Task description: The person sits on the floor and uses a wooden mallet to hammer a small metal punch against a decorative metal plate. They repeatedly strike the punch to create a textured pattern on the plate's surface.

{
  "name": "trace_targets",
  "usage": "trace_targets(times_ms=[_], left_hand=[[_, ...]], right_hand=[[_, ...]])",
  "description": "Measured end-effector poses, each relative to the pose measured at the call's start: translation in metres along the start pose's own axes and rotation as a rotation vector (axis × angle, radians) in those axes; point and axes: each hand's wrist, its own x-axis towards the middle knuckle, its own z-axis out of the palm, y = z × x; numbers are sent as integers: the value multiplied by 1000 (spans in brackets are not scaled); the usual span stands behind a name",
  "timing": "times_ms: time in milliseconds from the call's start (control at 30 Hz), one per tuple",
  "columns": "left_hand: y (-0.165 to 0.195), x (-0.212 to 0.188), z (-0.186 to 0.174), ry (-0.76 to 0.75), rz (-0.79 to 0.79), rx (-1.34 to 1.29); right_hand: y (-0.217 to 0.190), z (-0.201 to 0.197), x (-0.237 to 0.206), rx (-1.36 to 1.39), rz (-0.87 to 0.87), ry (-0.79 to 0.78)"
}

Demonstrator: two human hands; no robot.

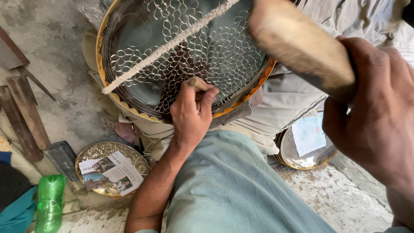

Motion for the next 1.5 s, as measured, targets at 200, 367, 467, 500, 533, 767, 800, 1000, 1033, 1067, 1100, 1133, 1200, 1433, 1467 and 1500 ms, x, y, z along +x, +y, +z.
trace_targets(times_ms=[200, 367, 467, 500, 533, 767, 800, 1000, 1033, 1067, 1100, 1133, 1200, 1433, 1467, 1500], left_hand=[[-21, -11, 9, 40, 34, 109], [-23, -14, 9, 54, -12, 127], [-20, -10, 10, 23, 53, 176], [-19, -7, 10, 8, 99, 214], [-19, -5, 9, -21, 126, 194], [-22, 26, 12, -317, 271, 206], [-21, 31, 13, -370, 307, 208], [-10, 53, 9, -713, 342, 263], [-8, 57, 11, -768, 360, 292], [-6, 62, 14, -819, 380, 324], [-3, 64, 16, -868, 392, 355], [0, 67, 19, -904, 372, 375], [6, 75, 22, -971, 339, 421], [28, 83, 28, -1053, 407, 407], [29, 83, 29, -1061, 409, 399], [29, 83, 29, -1067, 410, 390]], right_hand=[[-10, 7, 23, -245, -252, 104], [-32, 7, 41, -324, -354, 147], [-35, 7, 44, -386, -349, 114], [-33, 7, 43, -389, -327, 101], [-29, 8, 42, -359, -279, 89], [6, 29, 8, -60, 16, -38], [9, 35, 0, -30, 70, -50], [0, 91, -60, 220, 301, 176], [-2, 101, -71, 131, 317, 147], [-3, 111, -80, 43, 329, 118], [-4, 120, -89, 145, 370, 156], [-4, 128, -96, 248, 406, 194], [-4, 141, -107, 365, 458, 252], [-21, 160, -123, 988, 808, 491], [-22, 162, -123, 1146, 845, 560], [-23, 163, -123, 810, 734, 483]])
